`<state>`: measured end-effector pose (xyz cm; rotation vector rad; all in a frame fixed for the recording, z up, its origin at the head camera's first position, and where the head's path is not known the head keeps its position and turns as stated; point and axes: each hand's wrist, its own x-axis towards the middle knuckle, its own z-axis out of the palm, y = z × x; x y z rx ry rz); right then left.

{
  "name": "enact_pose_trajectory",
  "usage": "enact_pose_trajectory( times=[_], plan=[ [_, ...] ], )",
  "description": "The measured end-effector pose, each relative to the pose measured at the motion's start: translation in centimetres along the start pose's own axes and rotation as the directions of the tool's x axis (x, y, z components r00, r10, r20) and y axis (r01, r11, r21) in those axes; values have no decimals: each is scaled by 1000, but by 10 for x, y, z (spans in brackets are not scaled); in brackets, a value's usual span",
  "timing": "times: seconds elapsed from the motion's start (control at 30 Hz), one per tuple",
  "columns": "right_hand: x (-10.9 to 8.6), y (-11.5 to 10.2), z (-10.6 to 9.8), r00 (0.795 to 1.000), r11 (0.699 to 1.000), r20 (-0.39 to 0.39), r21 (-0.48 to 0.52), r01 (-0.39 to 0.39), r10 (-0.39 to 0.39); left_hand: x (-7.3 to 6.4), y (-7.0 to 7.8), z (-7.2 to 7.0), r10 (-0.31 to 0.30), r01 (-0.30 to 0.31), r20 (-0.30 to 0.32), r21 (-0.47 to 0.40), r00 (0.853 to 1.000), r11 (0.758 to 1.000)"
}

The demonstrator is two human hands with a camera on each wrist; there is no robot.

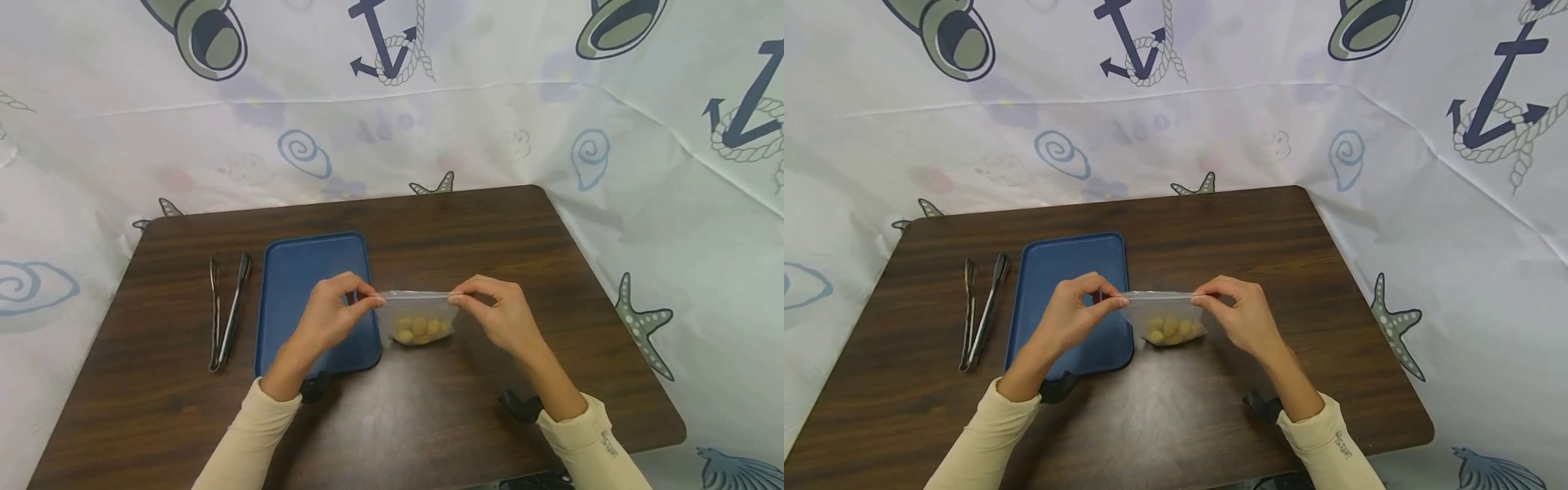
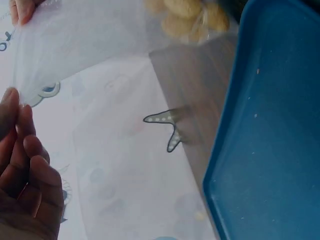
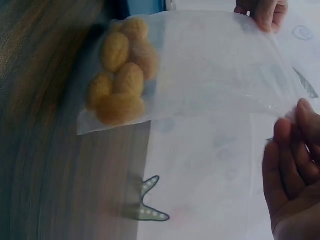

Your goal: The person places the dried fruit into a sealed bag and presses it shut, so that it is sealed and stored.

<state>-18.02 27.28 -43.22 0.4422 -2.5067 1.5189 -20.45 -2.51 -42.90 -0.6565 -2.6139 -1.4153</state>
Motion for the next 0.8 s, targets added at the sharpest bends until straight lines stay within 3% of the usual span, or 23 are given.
enact_pose_trajectory(
  times=[0.1,0.2,0.37,0.57,0.8],
  plan=[
    [-4,-5,-5,998,996,25,68,-58,57,0,7,-5,-48,50,81,-25,996,998],
    [2,-4,-6,992,988,54,99,-116,111,8,7,-7,-97,101,175,-18,980,995],
    [38,24,4,989,991,58,-28,-134,135,44,-15,5,-139,97,237,180,962,979],
    [78,71,28,987,958,80,-262,-115,140,90,-56,29,-212,98,255,396,944,913],
    [102,106,57,962,884,162,-450,-127,221,115,-96,47,-302,108,261,566,917,817]
  ],
)
